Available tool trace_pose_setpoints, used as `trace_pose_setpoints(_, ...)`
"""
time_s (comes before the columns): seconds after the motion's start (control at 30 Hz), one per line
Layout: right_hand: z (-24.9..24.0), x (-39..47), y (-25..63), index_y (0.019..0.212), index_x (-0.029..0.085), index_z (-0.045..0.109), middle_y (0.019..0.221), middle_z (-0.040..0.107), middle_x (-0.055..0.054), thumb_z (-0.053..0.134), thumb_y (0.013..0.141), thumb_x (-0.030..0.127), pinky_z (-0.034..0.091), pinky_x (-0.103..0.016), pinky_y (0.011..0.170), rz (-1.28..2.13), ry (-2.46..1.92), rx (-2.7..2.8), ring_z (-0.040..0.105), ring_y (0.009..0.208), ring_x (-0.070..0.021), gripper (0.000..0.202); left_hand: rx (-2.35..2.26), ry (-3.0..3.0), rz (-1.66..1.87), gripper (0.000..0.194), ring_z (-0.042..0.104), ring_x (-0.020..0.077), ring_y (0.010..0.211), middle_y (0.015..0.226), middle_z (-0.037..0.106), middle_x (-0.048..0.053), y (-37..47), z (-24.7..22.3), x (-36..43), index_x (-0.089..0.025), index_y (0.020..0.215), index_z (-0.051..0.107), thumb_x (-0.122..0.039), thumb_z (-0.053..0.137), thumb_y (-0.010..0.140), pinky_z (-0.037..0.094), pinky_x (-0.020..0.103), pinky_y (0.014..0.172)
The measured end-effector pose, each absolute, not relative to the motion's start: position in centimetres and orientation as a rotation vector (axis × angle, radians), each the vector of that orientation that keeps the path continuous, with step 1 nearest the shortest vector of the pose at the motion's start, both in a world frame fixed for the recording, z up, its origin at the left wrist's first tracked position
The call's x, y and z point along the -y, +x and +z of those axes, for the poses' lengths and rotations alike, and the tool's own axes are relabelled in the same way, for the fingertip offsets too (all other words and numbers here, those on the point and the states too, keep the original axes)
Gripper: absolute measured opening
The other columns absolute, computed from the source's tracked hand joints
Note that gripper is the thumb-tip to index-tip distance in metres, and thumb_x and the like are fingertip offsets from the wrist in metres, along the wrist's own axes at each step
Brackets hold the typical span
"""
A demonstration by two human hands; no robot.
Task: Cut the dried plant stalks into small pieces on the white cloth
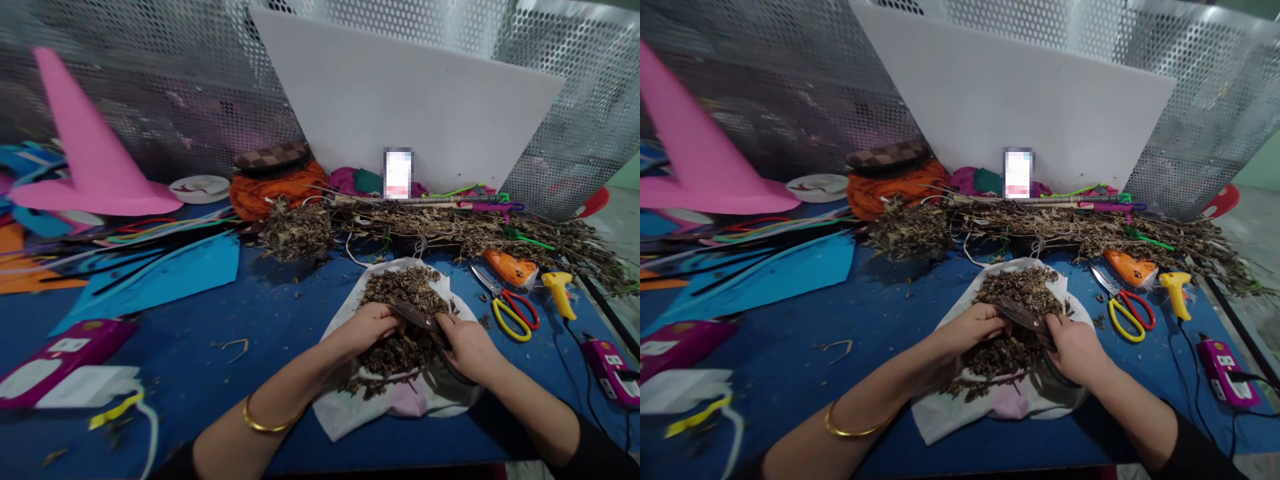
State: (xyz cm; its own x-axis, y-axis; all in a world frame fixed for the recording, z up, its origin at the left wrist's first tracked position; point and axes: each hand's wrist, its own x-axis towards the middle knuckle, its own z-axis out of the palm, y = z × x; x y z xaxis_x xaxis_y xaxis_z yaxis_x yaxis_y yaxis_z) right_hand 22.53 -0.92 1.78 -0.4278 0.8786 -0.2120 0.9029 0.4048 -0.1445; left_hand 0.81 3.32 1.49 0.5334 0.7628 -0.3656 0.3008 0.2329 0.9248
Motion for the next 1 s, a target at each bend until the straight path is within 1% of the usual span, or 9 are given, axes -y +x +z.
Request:
trace_pose_setpoints(0.1,2.0,0.8,22.7,0.12,0.019,0.04,0.105,0.056,-0.008,0.046,0.081,0.027,0.035,-0.024,0.068,-0.377,1.672,-2.56,0.055,0.088,-0.0182,0.04,-1.028,1.303,0.436,0.028,0.024,0.0064,0.044,0.047,0.033,-0.007,0.7,1.8,-3.4,-0.012,0.066,0.056,-0.039,0.05,0.074,0.015,0.022,0.044)
trace_pose_setpoints(0.17,2.3,0.7,22.8,0.121,0.018,0.039,0.106,0.055,-0.008,0.046,0.08,0.03,0.036,-0.025,0.07,-0.375,1.719,-2.583,0.054,0.09,-0.0191,0.043,-1.032,1.249,0.473,0.03,0.023,0.0057,0.043,0.049,0.031,-0.008,0.5,2.0,-3.4,-0.013,0.072,0.056,-0.043,0.05,0.074,0.013,0.021,0.043)
trace_pose_setpoints(0.3,2.7,0.6,22.9,0.121,0.019,0.041,0.105,0.053,-0.008,0.045,0.082,0.032,0.036,-0.026,0.073,-0.413,1.741,-2.63,0.053,0.091,-0.0195,0.041,-1.028,1.185,0.516,0.032,0.021,0.0047,0.043,0.051,0.032,-0.008,0.2,2.4,-3.5,-0.014,0.08,0.055,-0.045,0.053,0.073,0.011,0.02,0.043)
trace_pose_setpoints(0.47,2.6,0.8,22.8,0.123,0.019,0.039,0.105,0.053,-0.008,0.046,0.082,0.034,0.037,-0.027,0.075,-0.445,1.715,-2.645,0.053,0.093,-0.0199,0.044,-1.032,1.219,0.467,0.028,0.027,0.0045,0.044,0.053,0.042,-0.006,0.3,2.4,-3.3,-0.013,0.079,0.057,-0.04,0.056,0.071,0.016,0.019,0.043)
trace_pose_setpoints(0.63,2.3,0.9,22.8,0.122,0.019,0.04,0.104,0.054,-0.008,0.046,0.082,0.035,0.036,-0.026,0.072,-0.415,1.669,-2.647,0.053,0.09,-0.0194,0.044,-1.02,1.296,0.423,0.024,0.029,0.0043,0.041,0.052,0.046,-0.005,0.5,2.3,-3.2,-0.012,0.08,0.061,-0.033,0.052,0.073,0.018,0.019,0.04)
trace_pose_setpoints(0.73,2.4,0.9,22.9,0.117,0.019,0.043,0.101,0.056,-0.007,0.046,0.081,0.034,0.036,-0.025,0.07,-0.426,1.631,-2.645,0.054,0.088,-0.0191,0.039,-1.013,1.287,0.422,0.025,0.031,0.0039,0.038,0.055,0.051,-0.003,0.4,2.3,-3.2,-0.012,0.08,0.06,-0.035,0.052,0.073,0.021,0.019,0.039)
trace_pose_setpoints(0.83,2.7,1.0,22.9,0.116,0.019,0.043,0.101,0.057,-0.007,0.047,0.08,0.032,0.035,-0.025,0.068,-0.425,1.626,-2.622,0.054,0.087,-0.0186,0.039,-1.012,1.264,0.464,0.028,0.038,0.0048,0.04,0.061,0.057,-0.001,0.4,2.1,-3.2,-0.013,0.083,0.057,-0.039,0.054,0.073,0.027,0.018,0.041)
trace_pose_setpoints(0.93,2.8,1.0,22.8,0.118,0.019,0.042,0.102,0.057,-0.006,0.048,0.079,0.031,0.035,-0.025,0.067,-0.41,1.646,-2.591,0.055,0.086,-0.0184,0.042,-1.103,1.293,0.451,0.027,0.042,0.0066,0.042,0.059,0.056,-0.001,0.3,1.8,-3.3,-0.014,0.077,0.057,-0.041,0.054,0.072,0.03,0.019,0.042)
trace_pose_setpoints(1.0,2.8,1.0,22.7,0.119,0.019,0.041,0.102,0.057,-0.007,0.048,0.079,0.03,0.035,-0.025,0.067,-0.406,1.664,-2.582,0.054,0.087,-0.0185,0.042,-1.163,1.359,0.427,0.025,0.039,0.0068,0.041,0.052,0.05,-0.003,0.3,1.8,-3.3,-0.014,0.069,0.057,-0.039,0.052,0.073,0.028,0.019,0.042)
